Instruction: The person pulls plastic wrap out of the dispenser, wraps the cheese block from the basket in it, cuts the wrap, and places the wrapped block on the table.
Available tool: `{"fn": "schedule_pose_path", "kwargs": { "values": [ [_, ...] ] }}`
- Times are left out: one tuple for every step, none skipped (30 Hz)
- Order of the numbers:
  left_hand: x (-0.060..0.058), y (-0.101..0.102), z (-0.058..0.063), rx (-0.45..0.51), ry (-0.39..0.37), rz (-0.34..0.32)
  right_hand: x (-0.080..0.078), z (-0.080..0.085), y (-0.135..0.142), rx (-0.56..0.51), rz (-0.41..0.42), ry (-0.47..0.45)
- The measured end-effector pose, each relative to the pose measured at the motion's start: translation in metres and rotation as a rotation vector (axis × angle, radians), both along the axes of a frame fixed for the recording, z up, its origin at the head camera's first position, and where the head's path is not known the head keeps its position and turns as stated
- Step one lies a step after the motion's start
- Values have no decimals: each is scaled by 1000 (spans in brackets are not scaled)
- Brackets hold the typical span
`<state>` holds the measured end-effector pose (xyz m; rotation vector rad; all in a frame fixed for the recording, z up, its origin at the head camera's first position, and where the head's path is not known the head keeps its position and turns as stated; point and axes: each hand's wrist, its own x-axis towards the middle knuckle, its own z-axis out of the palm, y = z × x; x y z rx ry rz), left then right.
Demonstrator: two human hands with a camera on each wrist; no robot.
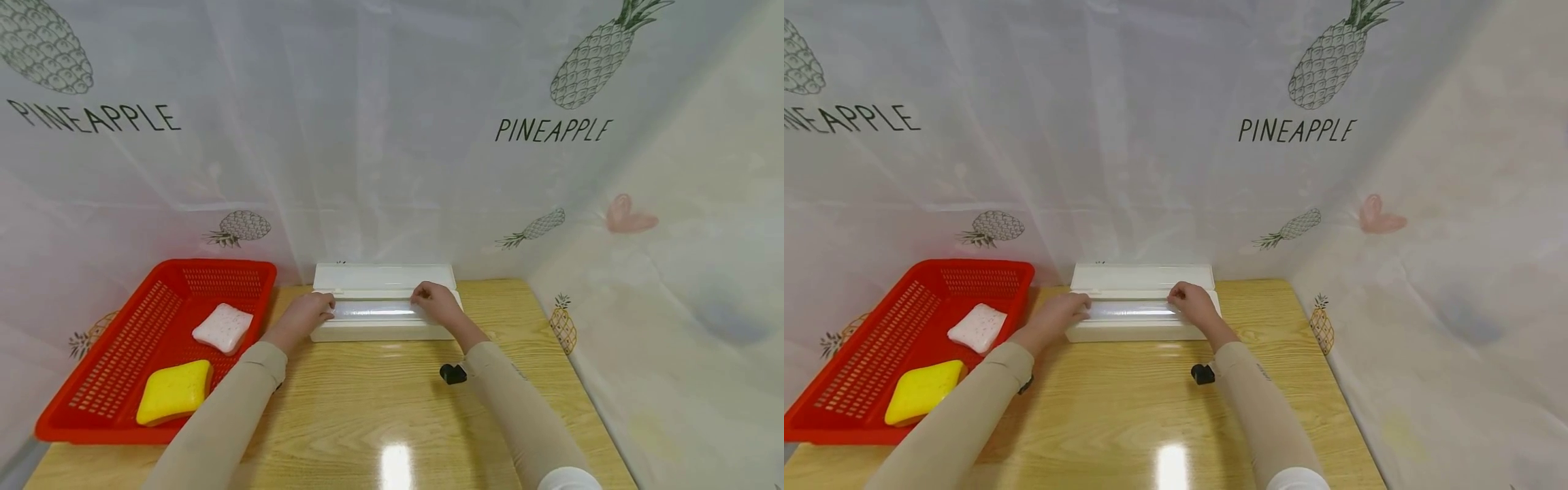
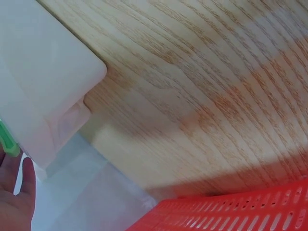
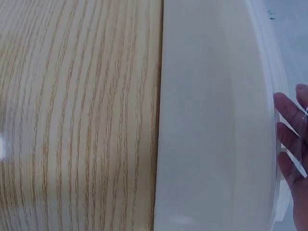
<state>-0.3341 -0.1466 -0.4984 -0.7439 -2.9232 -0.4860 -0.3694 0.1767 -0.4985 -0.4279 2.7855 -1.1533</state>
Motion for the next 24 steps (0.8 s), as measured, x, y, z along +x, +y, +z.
{"fn": "schedule_pose_path", "kwargs": {
  "values": [
    [1,1,1,2,-1,3,0,0,0,10,-13,9],
    [1,3,2,3,-4,10,1,0,-1,20,-25,15],
    [2,4,3,3,-3,13,1,0,-1,31,-31,22],
    [3,5,3,6,3,16,2,-1,0,37,-34,27],
    [4,6,4,9,5,22,2,0,0,41,-32,31],
    [4,6,4,9,11,27,3,0,1,41,-28,33],
    [4,6,4,16,12,32,4,0,1,39,-22,32],
    [4,6,4,25,12,37,4,0,2,34,-13,33],
    [4,6,3,37,8,44,5,1,2,29,-4,31],
    [5,6,3,52,5,51,5,1,3,21,6,27],
    [5,6,3,68,2,57,6,1,4,13,18,22],
    [5,5,2,79,1,58,6,2,4,6,27,15],
    [5,5,2,85,4,57,7,2,5,5,37,13],
    [5,5,2,87,8,55,7,2,6,6,47,15],
    [6,5,1,86,13,51,7,2,7,8,54,18],
    [6,5,1,75,27,40,7,3,7,10,62,25],
    [6,5,1,63,38,31,8,3,8,13,67,31],
    [6,5,1,53,47,24,8,4,8,18,70,38],
    [6,5,1,49,56,21,7,4,8,19,71,45],
    [6,6,1,50,60,23,7,4,8,17,70,47],
    [6,6,1,47,63,26,7,5,8,13,66,47],
    [6,7,0,41,63,31,7,4,7,11,59,43],
    [6,9,1,42,55,36,7,4,7,11,49,39],
    [6,10,1,41,51,35,6,3,6,13,39,37]
  ]
}}
